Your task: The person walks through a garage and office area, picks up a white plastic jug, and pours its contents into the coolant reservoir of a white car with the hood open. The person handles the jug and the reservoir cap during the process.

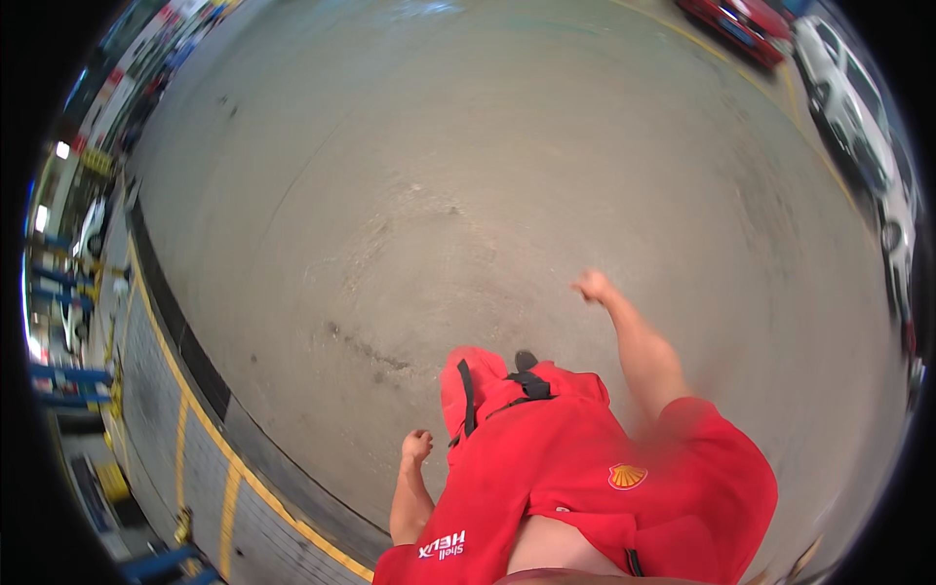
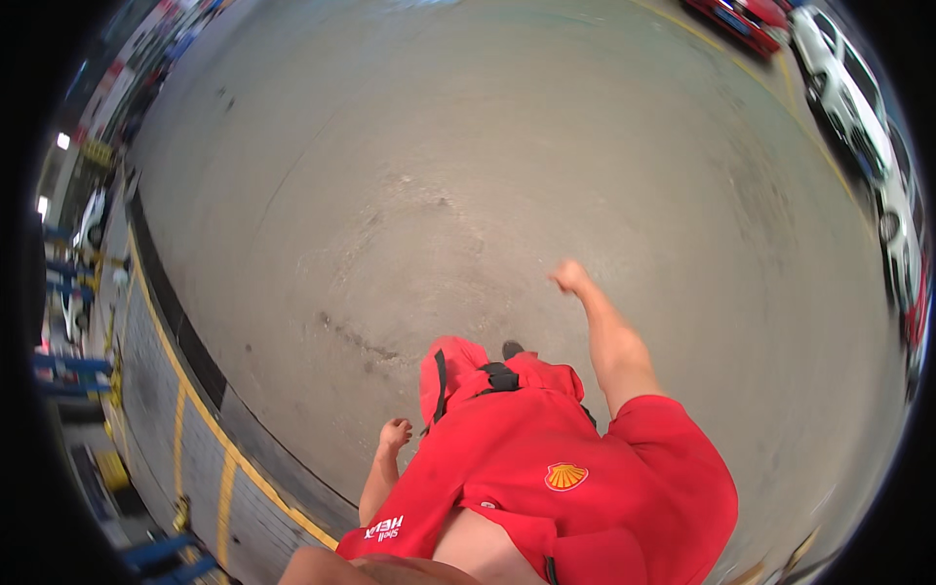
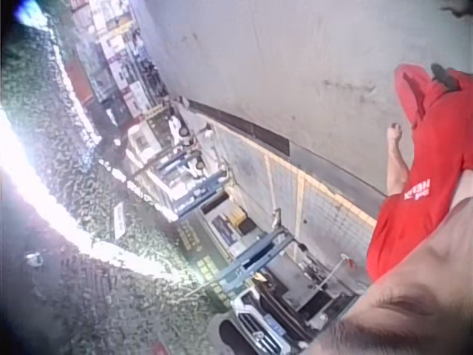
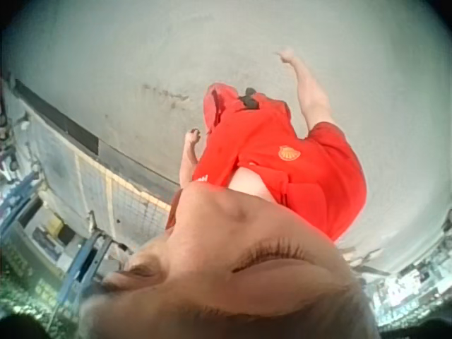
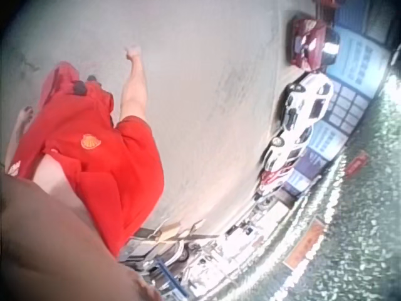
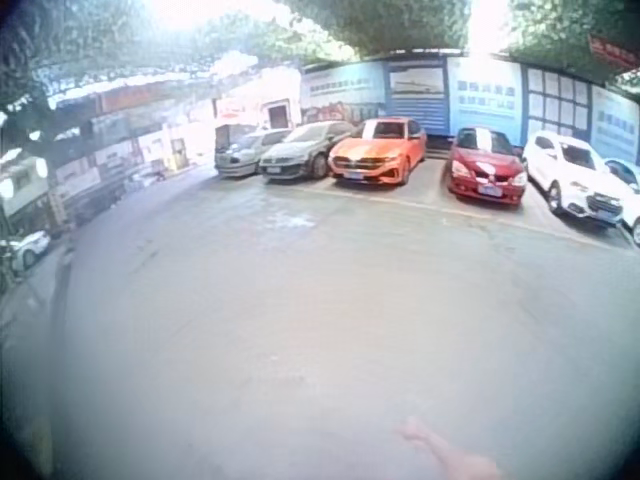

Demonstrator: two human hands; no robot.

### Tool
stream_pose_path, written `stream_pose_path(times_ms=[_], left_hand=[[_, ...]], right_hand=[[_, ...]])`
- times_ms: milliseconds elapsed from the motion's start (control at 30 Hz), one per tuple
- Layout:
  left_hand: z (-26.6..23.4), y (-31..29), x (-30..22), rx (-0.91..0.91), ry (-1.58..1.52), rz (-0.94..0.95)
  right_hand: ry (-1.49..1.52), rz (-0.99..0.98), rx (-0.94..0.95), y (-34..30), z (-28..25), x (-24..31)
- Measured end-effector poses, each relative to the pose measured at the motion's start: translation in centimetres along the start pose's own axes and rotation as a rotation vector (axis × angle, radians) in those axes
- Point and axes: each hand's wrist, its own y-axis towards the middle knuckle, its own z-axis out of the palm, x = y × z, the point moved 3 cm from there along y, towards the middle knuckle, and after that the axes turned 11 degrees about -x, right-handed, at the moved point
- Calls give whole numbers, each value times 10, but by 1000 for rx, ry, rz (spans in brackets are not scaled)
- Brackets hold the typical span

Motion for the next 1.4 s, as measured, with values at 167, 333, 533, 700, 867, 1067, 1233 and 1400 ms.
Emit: stream_pose_path(times_ms=[167, 333, 533, 700, 867, 1067, 1233, 1400], left_hand=[[65, 20, 27, -210, -355, -350], [82, 83, -21, 7, -46, -127], [-28, 263, -248, -12, 4, 1], [-192, 372, -484, -348, -95, 365], [-265, 455, -576, -439, -222, 380], [-256, 512, -566, -146, 129, 75], [-235, 523, -565, -71, -250, -187], [-243, 578, -617, 19, -129, -133]], right_hand=[[386, -434, -41, 203, -23, 234], [367, -582, 101, 254, 48, 317], [-1092, -1020, 526, 322, 128, 132], [-47, 644, 302, 328, 103, 41], [97, 283, 532, 385, 82, 132], [-679, -553, 469, 634, 137, 418], [94, -408, 340, 765, 166, 717], [193, -439, 368, 796, 167, 896]])
